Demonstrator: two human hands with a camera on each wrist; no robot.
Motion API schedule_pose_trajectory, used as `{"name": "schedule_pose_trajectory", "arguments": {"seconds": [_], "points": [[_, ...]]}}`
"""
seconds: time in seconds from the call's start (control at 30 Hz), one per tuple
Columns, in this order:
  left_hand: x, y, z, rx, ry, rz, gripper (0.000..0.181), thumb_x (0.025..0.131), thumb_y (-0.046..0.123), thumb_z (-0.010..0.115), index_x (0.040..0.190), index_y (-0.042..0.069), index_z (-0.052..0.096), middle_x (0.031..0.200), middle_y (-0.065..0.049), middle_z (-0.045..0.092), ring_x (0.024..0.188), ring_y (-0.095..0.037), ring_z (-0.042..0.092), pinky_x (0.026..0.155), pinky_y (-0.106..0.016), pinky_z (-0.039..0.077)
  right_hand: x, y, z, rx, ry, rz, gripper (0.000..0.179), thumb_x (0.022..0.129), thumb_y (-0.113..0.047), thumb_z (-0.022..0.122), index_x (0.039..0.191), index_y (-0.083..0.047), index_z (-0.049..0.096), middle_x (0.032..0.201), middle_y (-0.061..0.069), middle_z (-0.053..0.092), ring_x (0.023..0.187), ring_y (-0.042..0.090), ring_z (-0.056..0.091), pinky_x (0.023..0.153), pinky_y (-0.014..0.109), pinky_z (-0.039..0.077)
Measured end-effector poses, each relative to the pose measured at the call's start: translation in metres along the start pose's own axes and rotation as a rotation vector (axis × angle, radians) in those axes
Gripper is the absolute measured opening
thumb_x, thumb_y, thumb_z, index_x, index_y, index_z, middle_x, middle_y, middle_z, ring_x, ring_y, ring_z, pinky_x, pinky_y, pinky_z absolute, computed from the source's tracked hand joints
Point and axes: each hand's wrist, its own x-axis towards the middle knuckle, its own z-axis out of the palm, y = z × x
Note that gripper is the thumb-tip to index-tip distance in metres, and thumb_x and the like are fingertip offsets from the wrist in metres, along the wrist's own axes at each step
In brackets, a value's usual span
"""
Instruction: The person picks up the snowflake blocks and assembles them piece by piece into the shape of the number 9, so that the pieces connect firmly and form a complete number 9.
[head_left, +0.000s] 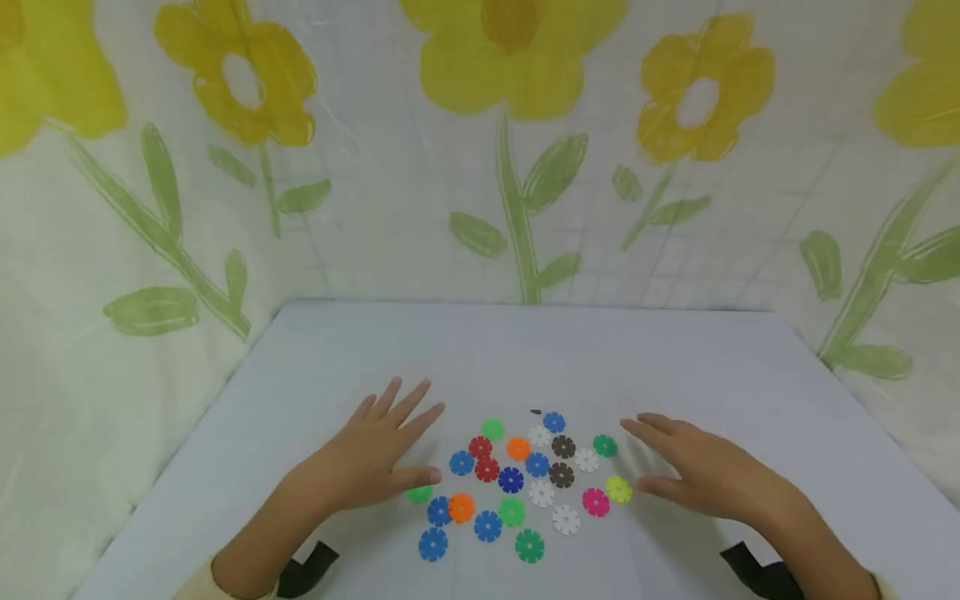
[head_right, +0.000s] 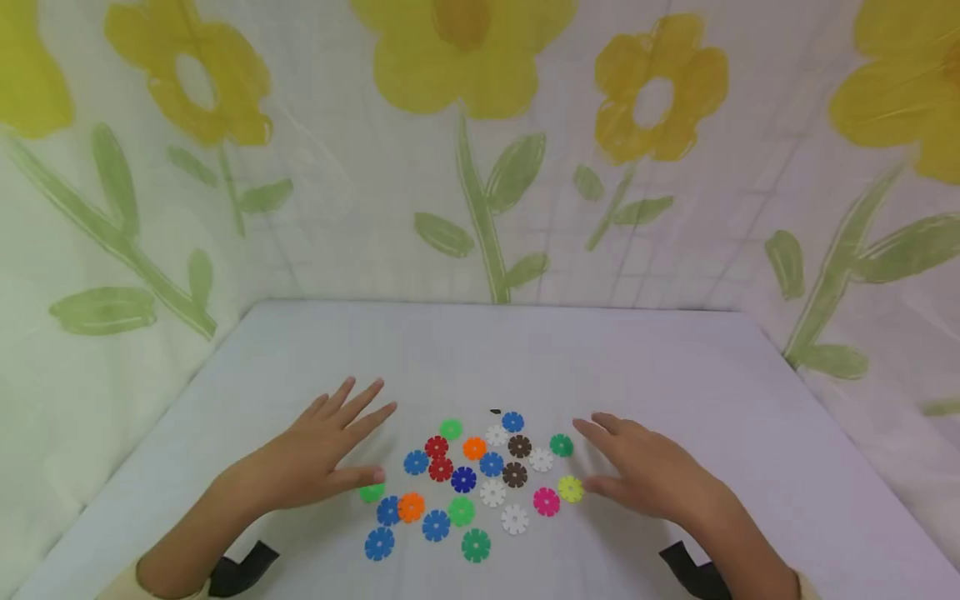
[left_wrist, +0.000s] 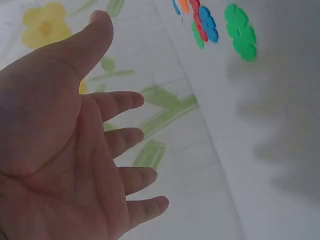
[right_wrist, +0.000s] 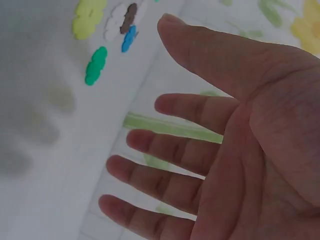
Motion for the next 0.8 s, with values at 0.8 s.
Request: {"name": "schedule_pose_trajectory", "arguments": {"seconds": [0.8], "points": [[0.087,0.161,0.044,0.25,-0.133,0.16,0.045,0.089,0.056,0.069,0.124,0.028,0.068,0.116,0.006,0.065,0.104,-0.012,0.058,0.08,-0.027,0.054,0.018,-0.003,0.023,0.078,-0.052,-0.107,0.027,0.081,-0.017,0.084,0.106,-0.016,0.074,0.09,-0.012,0.061,0.075,0.006,0.055,0.068,0.027,0.055]]}}
